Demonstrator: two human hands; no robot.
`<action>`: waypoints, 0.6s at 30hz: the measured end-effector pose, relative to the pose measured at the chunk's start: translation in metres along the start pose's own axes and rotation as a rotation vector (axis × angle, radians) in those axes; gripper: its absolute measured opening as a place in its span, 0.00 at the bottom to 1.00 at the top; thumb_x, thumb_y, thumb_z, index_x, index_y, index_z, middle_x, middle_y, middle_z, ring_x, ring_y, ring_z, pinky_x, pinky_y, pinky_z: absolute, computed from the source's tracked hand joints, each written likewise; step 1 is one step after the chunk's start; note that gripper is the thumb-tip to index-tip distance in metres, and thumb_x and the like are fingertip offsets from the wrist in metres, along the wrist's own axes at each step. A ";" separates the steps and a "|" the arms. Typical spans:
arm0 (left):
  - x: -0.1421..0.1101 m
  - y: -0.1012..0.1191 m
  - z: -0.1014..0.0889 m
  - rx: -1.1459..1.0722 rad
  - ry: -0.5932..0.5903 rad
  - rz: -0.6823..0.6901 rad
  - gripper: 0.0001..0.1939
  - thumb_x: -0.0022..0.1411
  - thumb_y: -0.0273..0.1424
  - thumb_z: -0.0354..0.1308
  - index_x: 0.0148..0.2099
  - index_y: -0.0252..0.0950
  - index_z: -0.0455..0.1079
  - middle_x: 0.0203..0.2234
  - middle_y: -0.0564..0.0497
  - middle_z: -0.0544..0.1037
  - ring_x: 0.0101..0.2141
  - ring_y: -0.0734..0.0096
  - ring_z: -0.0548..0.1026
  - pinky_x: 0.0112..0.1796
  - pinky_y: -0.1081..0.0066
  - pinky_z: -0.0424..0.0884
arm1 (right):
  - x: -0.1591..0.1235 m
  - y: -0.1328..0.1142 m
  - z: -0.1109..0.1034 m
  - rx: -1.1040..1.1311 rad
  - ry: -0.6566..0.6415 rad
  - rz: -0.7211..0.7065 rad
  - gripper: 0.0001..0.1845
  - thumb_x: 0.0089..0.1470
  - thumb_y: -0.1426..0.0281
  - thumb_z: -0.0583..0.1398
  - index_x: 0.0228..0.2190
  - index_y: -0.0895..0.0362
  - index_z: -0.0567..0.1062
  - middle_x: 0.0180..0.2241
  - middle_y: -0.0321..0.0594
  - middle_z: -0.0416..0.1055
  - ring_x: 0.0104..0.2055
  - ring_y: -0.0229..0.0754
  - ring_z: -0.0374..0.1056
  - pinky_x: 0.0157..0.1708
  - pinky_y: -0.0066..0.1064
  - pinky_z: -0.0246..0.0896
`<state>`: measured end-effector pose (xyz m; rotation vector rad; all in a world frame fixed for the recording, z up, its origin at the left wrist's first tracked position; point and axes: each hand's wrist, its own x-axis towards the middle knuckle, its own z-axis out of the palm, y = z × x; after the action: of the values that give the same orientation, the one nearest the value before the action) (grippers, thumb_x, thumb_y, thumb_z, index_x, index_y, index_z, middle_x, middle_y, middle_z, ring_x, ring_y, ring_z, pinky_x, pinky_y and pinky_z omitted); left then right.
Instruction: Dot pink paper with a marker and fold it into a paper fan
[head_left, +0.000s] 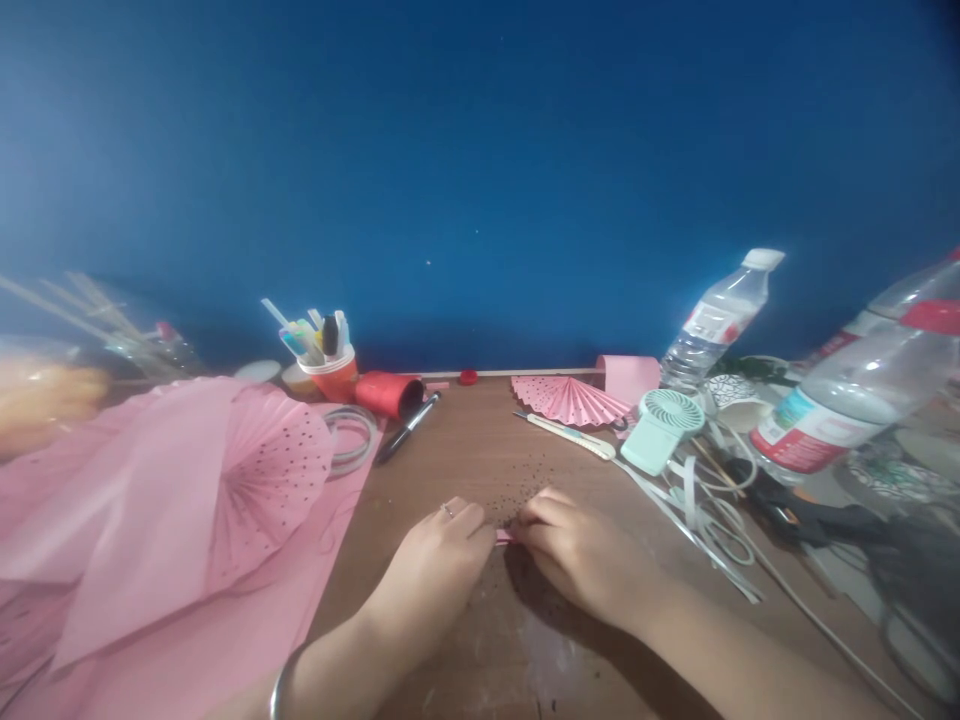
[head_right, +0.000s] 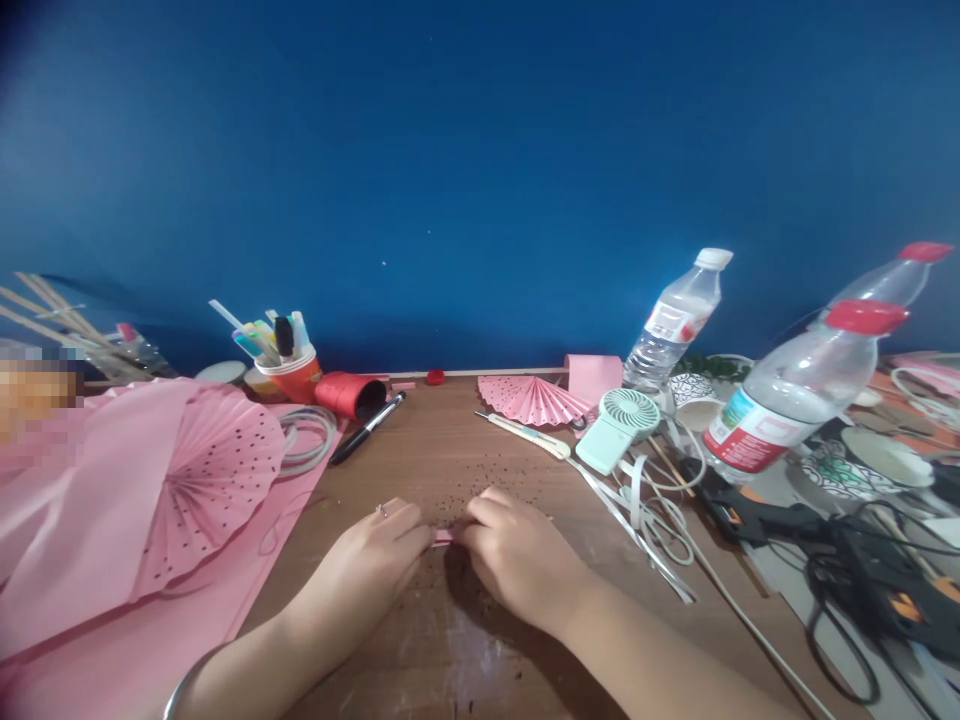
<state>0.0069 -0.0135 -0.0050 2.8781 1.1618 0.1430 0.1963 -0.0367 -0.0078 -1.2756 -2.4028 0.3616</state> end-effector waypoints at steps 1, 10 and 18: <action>0.000 0.000 0.000 0.016 -0.008 0.011 0.07 0.56 0.21 0.48 0.29 0.35 0.63 0.27 0.51 0.65 0.30 0.69 0.63 0.29 0.69 0.62 | 0.000 0.003 0.001 0.021 -0.003 0.001 0.12 0.56 0.73 0.50 0.34 0.55 0.74 0.31 0.40 0.67 0.37 0.40 0.60 0.34 0.30 0.57; -0.001 0.000 0.007 0.090 -0.032 0.092 0.05 0.53 0.20 0.51 0.29 0.35 0.64 0.28 0.50 0.65 0.32 0.65 0.63 0.30 0.67 0.63 | 0.003 0.012 -0.003 0.135 -0.042 0.016 0.12 0.54 0.74 0.52 0.29 0.54 0.75 0.29 0.37 0.69 0.35 0.38 0.61 0.34 0.28 0.56; 0.002 0.005 0.002 0.091 -0.044 0.118 0.08 0.55 0.19 0.48 0.31 0.35 0.65 0.26 0.50 0.65 0.31 0.65 0.64 0.29 0.67 0.63 | 0.003 0.010 -0.010 0.054 -0.108 -0.022 0.11 0.54 0.74 0.52 0.30 0.55 0.74 0.29 0.38 0.67 0.36 0.39 0.60 0.33 0.29 0.56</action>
<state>0.0116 -0.0159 -0.0067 3.0131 1.0173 0.0302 0.2064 -0.0284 -0.0026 -1.2339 -2.4768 0.4980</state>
